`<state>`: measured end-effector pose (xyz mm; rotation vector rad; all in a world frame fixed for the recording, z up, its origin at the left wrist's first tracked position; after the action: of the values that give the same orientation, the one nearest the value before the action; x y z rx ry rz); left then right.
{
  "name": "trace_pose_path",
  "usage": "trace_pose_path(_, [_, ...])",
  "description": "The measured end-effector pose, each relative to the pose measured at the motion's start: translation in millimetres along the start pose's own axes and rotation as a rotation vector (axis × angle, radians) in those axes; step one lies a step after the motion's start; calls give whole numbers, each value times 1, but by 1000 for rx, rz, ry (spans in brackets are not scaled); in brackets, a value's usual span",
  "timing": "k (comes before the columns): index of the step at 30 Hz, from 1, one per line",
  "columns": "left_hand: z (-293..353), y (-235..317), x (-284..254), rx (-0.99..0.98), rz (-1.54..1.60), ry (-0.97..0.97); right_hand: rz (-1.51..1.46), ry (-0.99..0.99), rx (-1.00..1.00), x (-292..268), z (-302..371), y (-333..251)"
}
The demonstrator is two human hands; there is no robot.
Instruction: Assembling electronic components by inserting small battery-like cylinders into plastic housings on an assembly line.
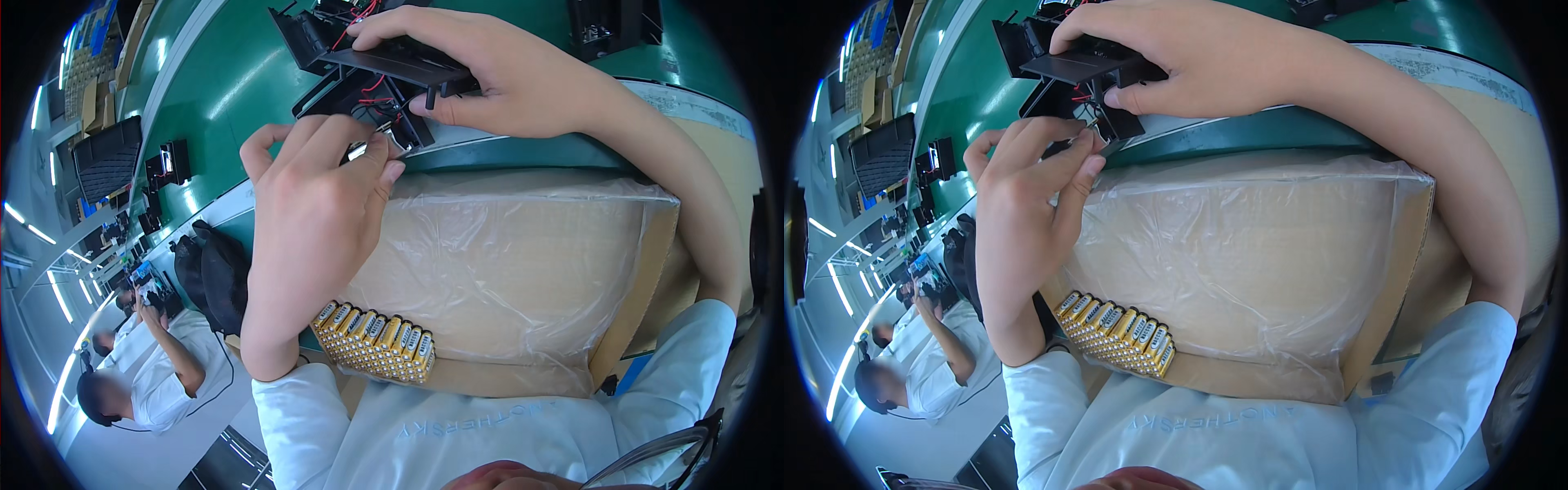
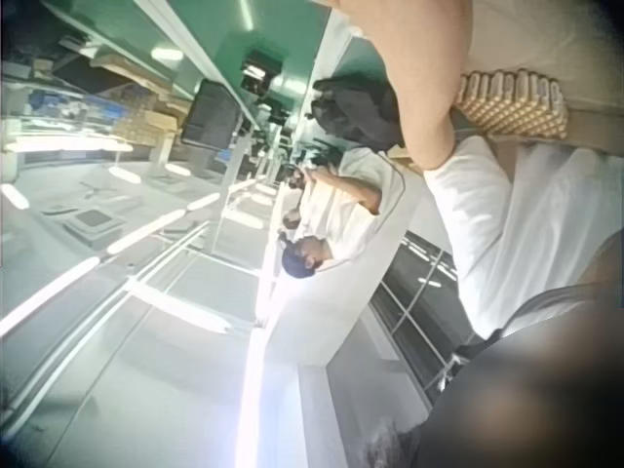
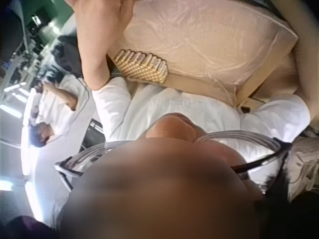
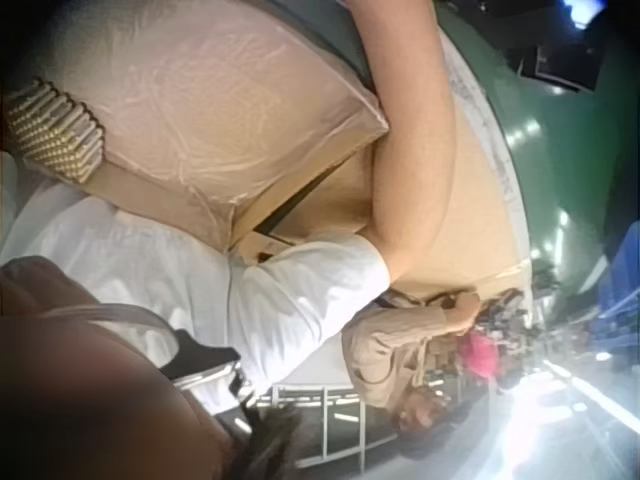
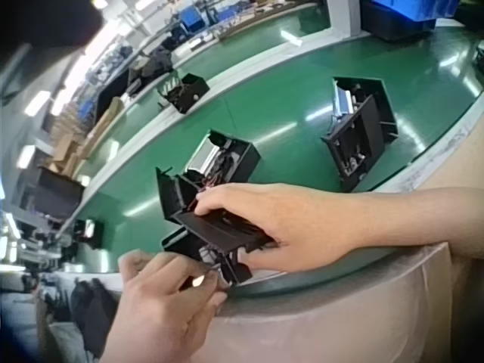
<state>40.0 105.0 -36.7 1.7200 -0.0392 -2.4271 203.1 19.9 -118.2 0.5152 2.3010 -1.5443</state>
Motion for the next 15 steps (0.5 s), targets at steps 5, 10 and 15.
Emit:
trace_pose_path(5, [8,-12,2,22,122,44,86,-11,-62,2,-2,-4])
trace_pose_path(10, [31,-42,-7,-159,561,341,136,-60,-107,-6,-10,-25])
trace_pose_path(15, [25,-79,-47,-179,488,591,300,-148,-77,-9,-27,-61])
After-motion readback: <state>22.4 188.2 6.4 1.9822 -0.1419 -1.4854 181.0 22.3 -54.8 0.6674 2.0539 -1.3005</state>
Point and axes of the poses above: each hand's wrist, its own z-axis away from the middle knuckle, its own x-axis out of the palm, y = z × x, the point moved 3 cm from there along -z, towards the middle knuckle, and after that the axes turned 15 degrees about -y, right-handed, at the moved point
